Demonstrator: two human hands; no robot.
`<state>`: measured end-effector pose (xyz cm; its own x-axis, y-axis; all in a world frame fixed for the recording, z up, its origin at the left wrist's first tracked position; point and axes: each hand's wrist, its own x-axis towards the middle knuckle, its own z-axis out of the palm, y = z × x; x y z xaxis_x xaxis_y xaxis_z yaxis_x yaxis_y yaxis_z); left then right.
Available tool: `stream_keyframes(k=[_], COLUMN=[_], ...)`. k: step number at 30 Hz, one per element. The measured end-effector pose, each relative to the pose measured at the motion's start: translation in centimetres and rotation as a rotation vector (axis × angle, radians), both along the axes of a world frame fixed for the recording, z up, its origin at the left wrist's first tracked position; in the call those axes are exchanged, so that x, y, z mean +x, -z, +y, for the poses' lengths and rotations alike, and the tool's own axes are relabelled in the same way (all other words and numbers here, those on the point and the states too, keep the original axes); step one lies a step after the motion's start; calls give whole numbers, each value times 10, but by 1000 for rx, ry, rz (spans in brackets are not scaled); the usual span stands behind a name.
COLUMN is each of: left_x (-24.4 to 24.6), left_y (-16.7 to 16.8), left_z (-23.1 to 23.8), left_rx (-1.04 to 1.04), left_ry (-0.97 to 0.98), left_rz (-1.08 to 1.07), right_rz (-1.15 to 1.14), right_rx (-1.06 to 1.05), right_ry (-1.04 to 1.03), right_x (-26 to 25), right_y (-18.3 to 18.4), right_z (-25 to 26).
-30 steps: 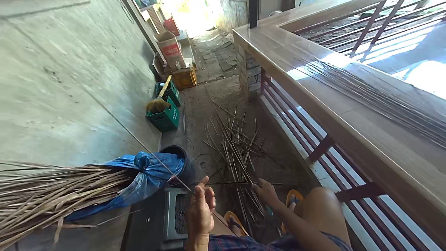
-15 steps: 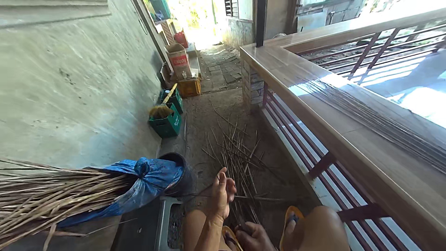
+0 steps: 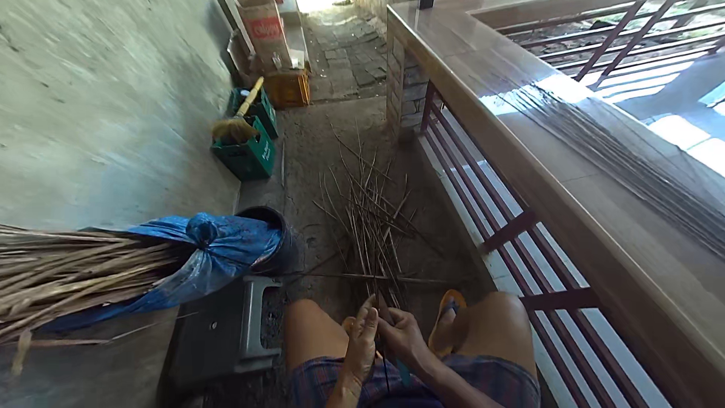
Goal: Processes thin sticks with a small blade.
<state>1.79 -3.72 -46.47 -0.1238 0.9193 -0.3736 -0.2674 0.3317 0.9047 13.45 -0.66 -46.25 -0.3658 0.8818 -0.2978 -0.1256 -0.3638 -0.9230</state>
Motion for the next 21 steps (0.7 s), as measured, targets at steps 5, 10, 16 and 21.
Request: stream_keyframes(k=[5, 10, 16, 21], left_x=[-3, -11, -28, -30], left_y=[-5, -12, -26, -24], left_z=[-15, -8, -1, -12], left_rx=[-46, -21, -48, -43], left_ry=[46, -75, -171, -82], left_rz=[-56, -36, -60, -121], right_rz=[0, -23, 25, 117], right_rx=[54, -49, 52, 113], right_ry=[53, 62, -114, -417], right_x=[5, 11, 27, 24], right_y=[-7, -23, -13, -19], right_z=[15, 29, 30, 25])
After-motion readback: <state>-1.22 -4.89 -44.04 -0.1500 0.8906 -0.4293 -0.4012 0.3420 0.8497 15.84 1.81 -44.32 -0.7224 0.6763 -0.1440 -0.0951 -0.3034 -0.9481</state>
